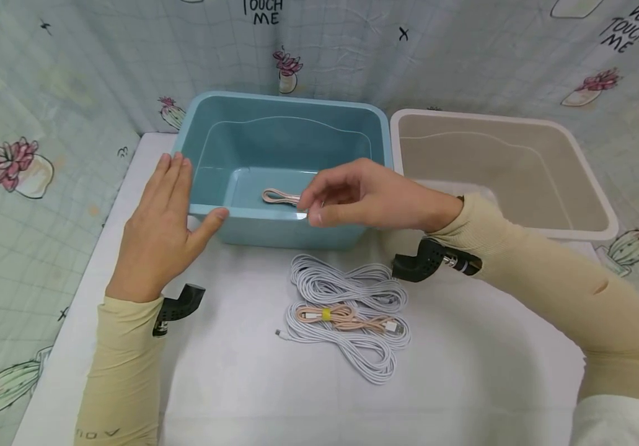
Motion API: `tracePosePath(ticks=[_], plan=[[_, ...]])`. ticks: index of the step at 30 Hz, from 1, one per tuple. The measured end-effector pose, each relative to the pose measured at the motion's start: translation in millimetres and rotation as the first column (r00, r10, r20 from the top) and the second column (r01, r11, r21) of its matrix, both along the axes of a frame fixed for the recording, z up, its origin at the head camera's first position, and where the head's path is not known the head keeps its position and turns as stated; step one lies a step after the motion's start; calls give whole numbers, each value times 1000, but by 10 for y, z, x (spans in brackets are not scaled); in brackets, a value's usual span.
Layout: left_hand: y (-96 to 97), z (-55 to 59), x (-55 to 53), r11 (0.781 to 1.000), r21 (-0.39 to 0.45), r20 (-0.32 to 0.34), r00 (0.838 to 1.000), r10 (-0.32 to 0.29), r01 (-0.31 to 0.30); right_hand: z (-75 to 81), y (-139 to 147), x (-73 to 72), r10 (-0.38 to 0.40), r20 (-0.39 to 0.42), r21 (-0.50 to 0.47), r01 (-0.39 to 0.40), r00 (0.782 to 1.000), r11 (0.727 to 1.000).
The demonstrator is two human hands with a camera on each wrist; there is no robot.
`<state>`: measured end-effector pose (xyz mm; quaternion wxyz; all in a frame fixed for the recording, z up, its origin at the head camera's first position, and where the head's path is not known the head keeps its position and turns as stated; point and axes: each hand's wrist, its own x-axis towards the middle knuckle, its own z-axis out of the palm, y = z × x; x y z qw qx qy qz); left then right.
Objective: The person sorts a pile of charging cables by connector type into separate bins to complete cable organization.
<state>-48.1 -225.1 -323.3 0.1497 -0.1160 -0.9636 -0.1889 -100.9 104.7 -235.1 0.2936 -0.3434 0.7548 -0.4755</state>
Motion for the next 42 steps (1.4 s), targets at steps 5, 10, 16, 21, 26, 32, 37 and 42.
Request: tracePosePath(ticks=[5, 10, 16, 21, 26, 32, 37, 42], plan=[[-3, -1, 3, 1000, 3, 12, 1000, -1, 1, -72, 25, 120, 75, -9, -11, -75, 997, 997], [2, 3, -3, 1000, 2, -2, 1000, -2, 2, -156, 57, 255, 155, -13, -28, -155, 988, 988], [1, -1, -2, 1000, 9, -13, 1000, 2, -2, -298, 106, 406, 197, 10, -54, -196, 980, 979], [-2, -9, -1, 1000, 7, -22, 1000, 0, 0, -443, 133, 511, 216, 20, -74, -214, 976, 974], [3, -15, -3, 1000, 7, -27, 1000, -4, 4, -604, 149, 589, 202, 26, -71, -199, 979, 977], [11, -20, -6, 1000, 7, -21, 1000, 0, 0, -838, 181, 621, 169, -48, -11, -170, 984, 985], [11, -16, -10, 1000, 5, -19, 1000, 3, -2, -1009, 204, 638, 161, -80, 44, -158, 984, 986], [9, -12, -5, 1000, 2, -11, 1000, 6, -6, -1155, 220, 654, 153, -88, 70, -147, 984, 987]])
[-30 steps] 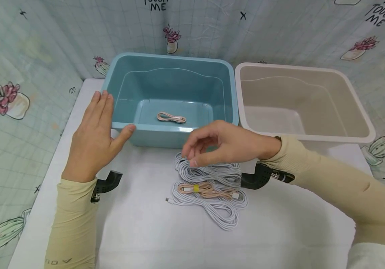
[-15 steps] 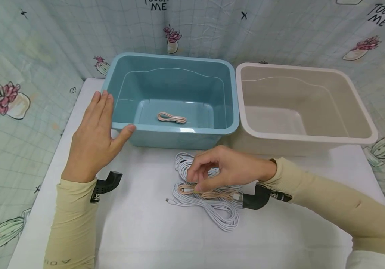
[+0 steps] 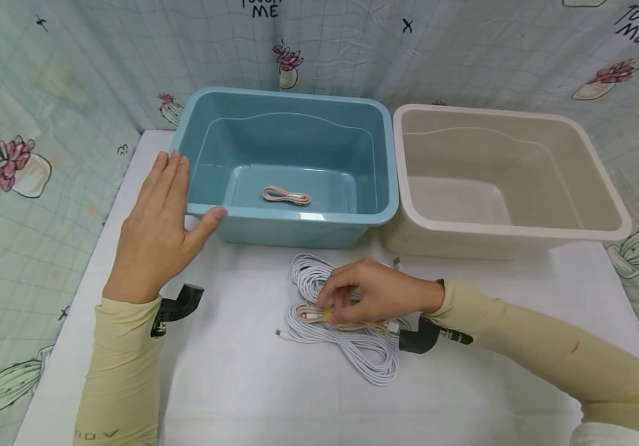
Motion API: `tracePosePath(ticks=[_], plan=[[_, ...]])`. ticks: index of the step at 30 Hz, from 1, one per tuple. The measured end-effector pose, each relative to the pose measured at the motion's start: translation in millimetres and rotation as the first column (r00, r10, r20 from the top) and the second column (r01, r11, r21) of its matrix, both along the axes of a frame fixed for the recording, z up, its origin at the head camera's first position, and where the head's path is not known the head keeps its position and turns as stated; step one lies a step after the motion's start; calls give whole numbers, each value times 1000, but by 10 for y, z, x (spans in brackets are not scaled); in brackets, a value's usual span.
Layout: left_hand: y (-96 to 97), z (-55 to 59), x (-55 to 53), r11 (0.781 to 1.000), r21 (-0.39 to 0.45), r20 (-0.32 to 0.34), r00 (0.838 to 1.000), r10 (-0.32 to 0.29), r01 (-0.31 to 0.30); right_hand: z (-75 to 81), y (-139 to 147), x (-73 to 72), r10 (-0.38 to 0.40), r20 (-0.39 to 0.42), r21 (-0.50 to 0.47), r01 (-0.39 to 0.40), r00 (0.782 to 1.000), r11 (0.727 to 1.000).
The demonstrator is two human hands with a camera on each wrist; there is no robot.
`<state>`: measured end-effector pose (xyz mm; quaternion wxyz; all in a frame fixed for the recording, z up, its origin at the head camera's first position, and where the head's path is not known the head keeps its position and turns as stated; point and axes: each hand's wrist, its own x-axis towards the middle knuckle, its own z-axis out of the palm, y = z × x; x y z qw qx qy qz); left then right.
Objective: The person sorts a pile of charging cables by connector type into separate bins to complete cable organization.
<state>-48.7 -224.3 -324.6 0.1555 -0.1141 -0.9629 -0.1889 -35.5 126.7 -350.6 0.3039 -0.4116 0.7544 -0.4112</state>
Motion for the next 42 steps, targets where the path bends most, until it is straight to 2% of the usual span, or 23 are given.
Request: tracePosePath(ticks=[5, 11, 15, 22, 37, 42], plan=[[4, -4, 3, 1000, 7, -8, 1000, -5, 5, -107, 19, 25, -14, 0, 42, 14, 1000, 999], [3, -1, 4, 1000, 15, -2, 1000, -3, 3, -168, 23, 49, -16, -70, 94, 23, 997, 995], [4, 2, 8, 1000, 18, 5, 1000, 2, -2, -196, 37, 57, -29, -88, 109, 38, 996, 993], [11, -3, 9, 1000, 14, -18, 1000, 0, 1, -198, 48, 76, -55, -109, 120, 68, 993, 990], [10, -10, 7, 1000, 14, -28, 1000, -2, 2, -218, 12, 97, -74, -200, 135, 103, 977, 985], [7, -11, 5, 1000, 20, -31, 1000, -3, 3, -231, -5, 97, -73, -206, 135, 102, 976, 986]])
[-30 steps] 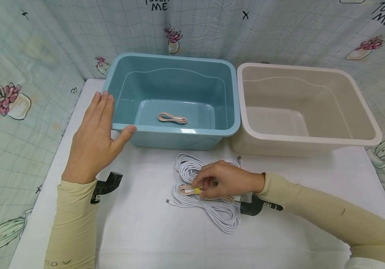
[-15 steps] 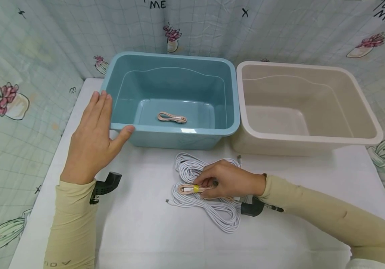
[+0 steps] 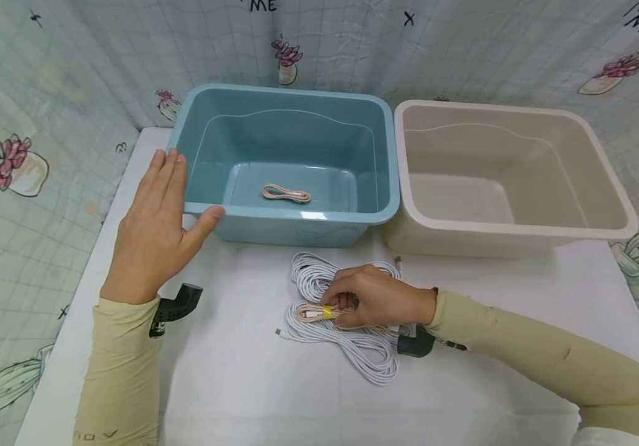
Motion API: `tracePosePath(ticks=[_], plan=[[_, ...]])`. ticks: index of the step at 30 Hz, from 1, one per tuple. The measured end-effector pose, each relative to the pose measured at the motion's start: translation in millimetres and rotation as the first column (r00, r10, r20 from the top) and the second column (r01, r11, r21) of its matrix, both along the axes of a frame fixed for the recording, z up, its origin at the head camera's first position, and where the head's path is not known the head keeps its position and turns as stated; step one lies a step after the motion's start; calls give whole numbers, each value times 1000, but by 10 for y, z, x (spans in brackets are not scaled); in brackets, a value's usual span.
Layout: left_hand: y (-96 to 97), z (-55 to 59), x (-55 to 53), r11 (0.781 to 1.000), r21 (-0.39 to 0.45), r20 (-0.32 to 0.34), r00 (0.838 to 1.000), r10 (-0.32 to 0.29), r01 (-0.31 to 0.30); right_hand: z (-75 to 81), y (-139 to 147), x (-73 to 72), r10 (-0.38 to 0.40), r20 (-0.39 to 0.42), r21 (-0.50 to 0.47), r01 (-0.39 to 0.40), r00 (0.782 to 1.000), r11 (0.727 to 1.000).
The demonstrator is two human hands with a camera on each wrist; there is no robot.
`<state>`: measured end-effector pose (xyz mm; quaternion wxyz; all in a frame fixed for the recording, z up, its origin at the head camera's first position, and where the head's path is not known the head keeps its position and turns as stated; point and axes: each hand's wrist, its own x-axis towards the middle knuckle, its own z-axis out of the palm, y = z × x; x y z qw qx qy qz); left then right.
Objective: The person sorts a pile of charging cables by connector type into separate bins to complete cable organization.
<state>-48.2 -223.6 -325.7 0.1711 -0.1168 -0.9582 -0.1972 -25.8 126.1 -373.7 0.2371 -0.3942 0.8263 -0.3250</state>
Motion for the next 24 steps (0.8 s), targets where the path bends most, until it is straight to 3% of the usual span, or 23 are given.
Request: tracePosePath(ticks=[8, 15, 24], plan=[[3, 0, 0, 1000, 0, 3, 1000, 2, -2, -8, -12, 28, 22, -25, 28, -22, 999, 999], [5, 2, 1, 1000, 3, 0, 1000, 2, -2, -18, -70, 87, 12, -116, 47, -6, 993, 999], [0, 1, 3, 1000, -6, 4, 1000, 1, -1, -3, -122, 211, -8, -290, 88, 35, 957, 996]])
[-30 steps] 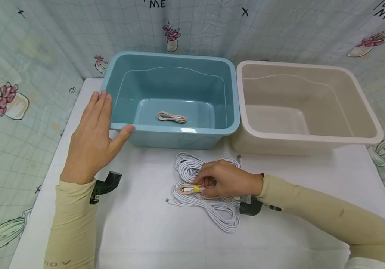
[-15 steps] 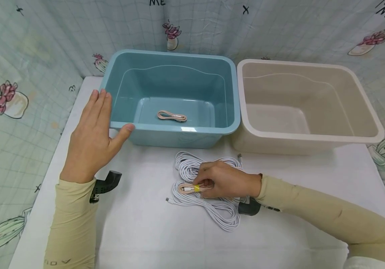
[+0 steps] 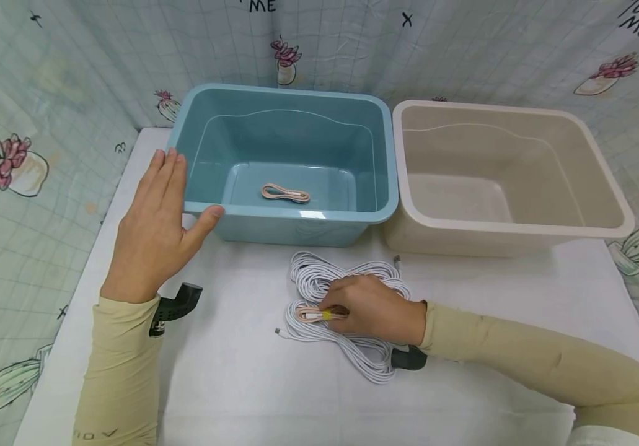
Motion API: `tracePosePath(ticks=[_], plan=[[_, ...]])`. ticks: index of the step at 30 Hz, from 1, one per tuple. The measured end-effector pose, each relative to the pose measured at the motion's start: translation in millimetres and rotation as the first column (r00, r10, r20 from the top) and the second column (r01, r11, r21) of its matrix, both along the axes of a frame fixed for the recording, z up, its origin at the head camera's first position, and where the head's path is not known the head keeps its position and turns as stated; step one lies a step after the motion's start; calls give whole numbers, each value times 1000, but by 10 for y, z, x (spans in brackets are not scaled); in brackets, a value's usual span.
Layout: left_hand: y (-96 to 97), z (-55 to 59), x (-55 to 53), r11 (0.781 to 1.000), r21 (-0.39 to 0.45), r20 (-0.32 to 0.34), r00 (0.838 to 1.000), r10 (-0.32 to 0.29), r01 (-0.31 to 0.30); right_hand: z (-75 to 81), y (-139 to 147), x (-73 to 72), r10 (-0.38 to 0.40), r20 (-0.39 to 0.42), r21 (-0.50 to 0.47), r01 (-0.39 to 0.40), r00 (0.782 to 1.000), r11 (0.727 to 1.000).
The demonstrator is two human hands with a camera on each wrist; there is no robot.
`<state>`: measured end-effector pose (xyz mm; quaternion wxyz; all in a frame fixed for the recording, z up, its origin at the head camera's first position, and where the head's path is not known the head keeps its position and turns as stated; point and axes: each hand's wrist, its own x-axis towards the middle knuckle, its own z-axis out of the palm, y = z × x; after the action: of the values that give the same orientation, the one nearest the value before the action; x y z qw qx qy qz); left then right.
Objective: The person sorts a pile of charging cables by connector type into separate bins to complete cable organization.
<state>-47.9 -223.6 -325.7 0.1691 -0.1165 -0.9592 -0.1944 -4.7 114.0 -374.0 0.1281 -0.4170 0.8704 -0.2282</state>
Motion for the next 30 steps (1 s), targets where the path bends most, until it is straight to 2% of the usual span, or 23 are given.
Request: tracePosePath(ticks=[12, 21, 30], plan=[[7, 7, 3, 1000, -3, 4, 1000, -3, 3, 9, -28, 82, -29, -55, 32, 31, 998, 999], [7, -2, 12, 1000, 7, 1, 1000, -2, 2, 9, -55, 85, -42, -54, 15, 43, 998, 999], [6, 8, 9, 1000, 7, 2, 1000, -2, 2, 30, -87, 88, -22, -76, 85, 28, 997, 996]])
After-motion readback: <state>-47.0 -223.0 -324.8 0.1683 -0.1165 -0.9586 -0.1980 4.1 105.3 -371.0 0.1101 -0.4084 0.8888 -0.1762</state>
